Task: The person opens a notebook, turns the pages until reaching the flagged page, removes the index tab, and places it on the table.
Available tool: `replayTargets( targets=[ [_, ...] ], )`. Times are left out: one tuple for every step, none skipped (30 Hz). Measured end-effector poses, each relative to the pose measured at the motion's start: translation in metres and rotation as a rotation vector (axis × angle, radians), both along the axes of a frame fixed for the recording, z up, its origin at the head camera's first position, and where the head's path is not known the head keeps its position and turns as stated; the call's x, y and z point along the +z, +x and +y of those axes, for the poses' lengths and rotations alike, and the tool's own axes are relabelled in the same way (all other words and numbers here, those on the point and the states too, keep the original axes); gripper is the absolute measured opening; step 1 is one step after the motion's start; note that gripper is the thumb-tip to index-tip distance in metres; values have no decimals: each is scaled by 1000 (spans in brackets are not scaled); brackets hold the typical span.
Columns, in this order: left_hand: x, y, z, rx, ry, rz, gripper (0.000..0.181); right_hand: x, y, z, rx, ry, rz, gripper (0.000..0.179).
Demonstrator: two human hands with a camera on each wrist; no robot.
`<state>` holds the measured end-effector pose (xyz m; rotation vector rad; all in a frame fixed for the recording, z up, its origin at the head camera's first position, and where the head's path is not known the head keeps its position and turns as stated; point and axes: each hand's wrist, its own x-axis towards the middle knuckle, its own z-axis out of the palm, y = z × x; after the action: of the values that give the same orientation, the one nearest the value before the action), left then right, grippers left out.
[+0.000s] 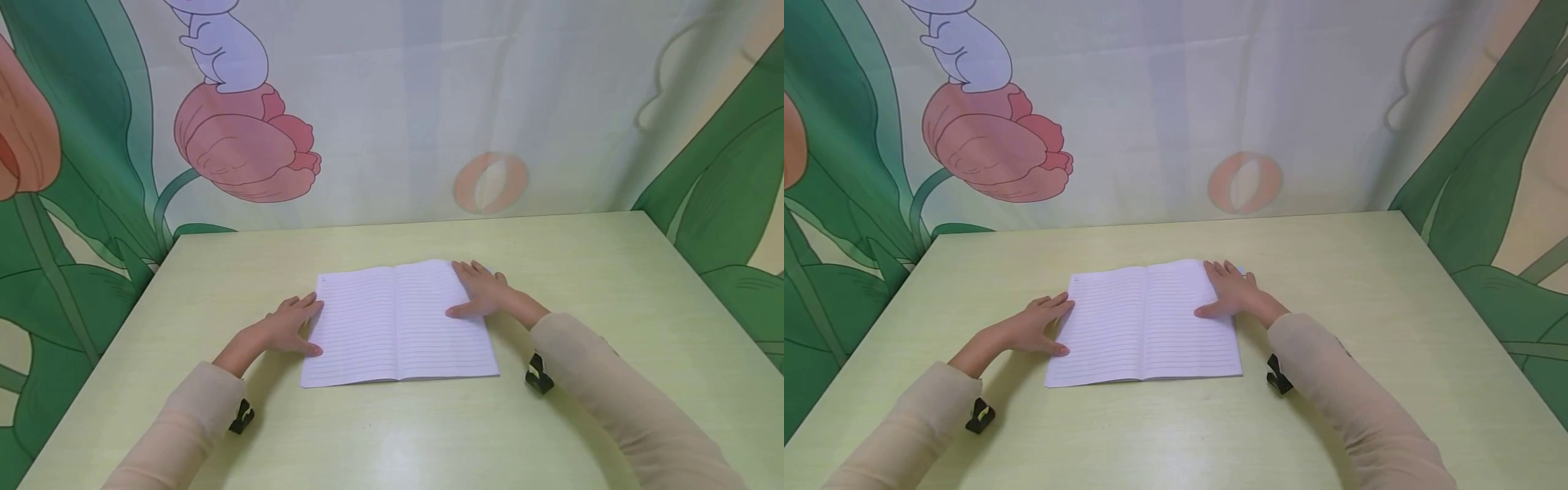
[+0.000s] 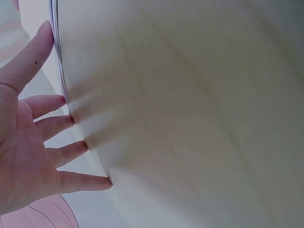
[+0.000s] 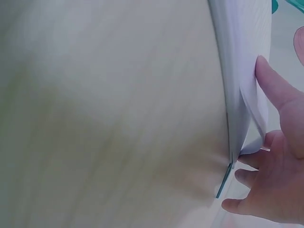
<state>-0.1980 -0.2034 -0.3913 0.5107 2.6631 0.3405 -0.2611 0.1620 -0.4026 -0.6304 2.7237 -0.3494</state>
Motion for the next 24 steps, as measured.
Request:
replayTargets(
  targets=[
    [0, 0, 0, 1, 0, 0, 89, 0, 1, 0, 0, -20, -3, 97],
    [0, 0, 0, 0, 0, 0, 90, 0, 1, -1, 3, -38, -5, 97],
    [0, 0, 0, 0, 0, 0, 90, 1, 2, -2, 3, -55, -9, 97],
    [0, 0, 0, 0, -1, 0, 90, 1, 3, -2, 6, -72, -14, 96],
    [0, 0, 0, 3, -3, -1, 90, 2, 4, -3, 10, -95, -21, 96],
    [-1, 0, -1, 3, -5, -1, 90, 2, 5, -4, 16, -113, -28, 96],
    [-1, 0, -1, 3, -7, -1, 90, 2, 6, -5, 24, -128, -33, 95],
    [-1, 0, -1, 2, -8, 0, 90, 2, 7, -7, 33, -143, -38, 95],
    [-1, 0, -1, 2, -7, 1, 90, 3, 8, -8, 35, -161, -51, 94],
    [-2, 0, -1, 1, -8, 1, 90, 4, 9, -10, 41, -175, -62, 94],
    [-2, 0, -1, 1, -8, 1, 90, 5, 10, -11, 46, -191, -74, 93],
    [-2, 0, -1, -2, -9, 3, 90, 5, 11, -13, 53, -193, -78, 93],
    [-2, 0, -1, -2, -10, 2, 91, 4, 12, -15, 59, -197, -83, 93],
    [-2, 0, -1, -3, -10, 3, 91, 4, 13, -16, 61, -204, -93, 92],
    [-2, -1, -1, -3, -11, 2, 90, 4, 14, -18, 65, -203, -95, 92],
    [-2, -1, -1, -3, -12, 1, 91, 3, 15, -20, 73, -199, -92, 92],
    [-2, -1, -1, -1, -13, 0, 90, 3, 16, -22, 81, -198, -88, 92],
    [-2, -1, -1, 1, -15, -1, 90, 3, 18, -24, 87, -195, -82, 91],
    [-2, -1, -1, 1, -16, -1, 90, 2, 19, -26, 90, -196, -83, 91],
    [-3, -2, -1, 3, -16, -2, 90, 2, 20, -27, 95, -196, -81, 90],
    [-3, -2, -1, 6, -18, -4, 90, 3, 21, -29, 99, -195, -78, 90],
    [-3, -2, -1, 11, -18, -5, 90, 3, 22, -30, 103, -194, -76, 89],
    [-3, -2, -1, 13, -20, -6, 90, 3, 23, -32, 106, -194, -75, 89],
    [-3, -2, -1, 14, -21, -5, 91, 4, 23, -33, 109, -195, -77, 89]
  ],
)
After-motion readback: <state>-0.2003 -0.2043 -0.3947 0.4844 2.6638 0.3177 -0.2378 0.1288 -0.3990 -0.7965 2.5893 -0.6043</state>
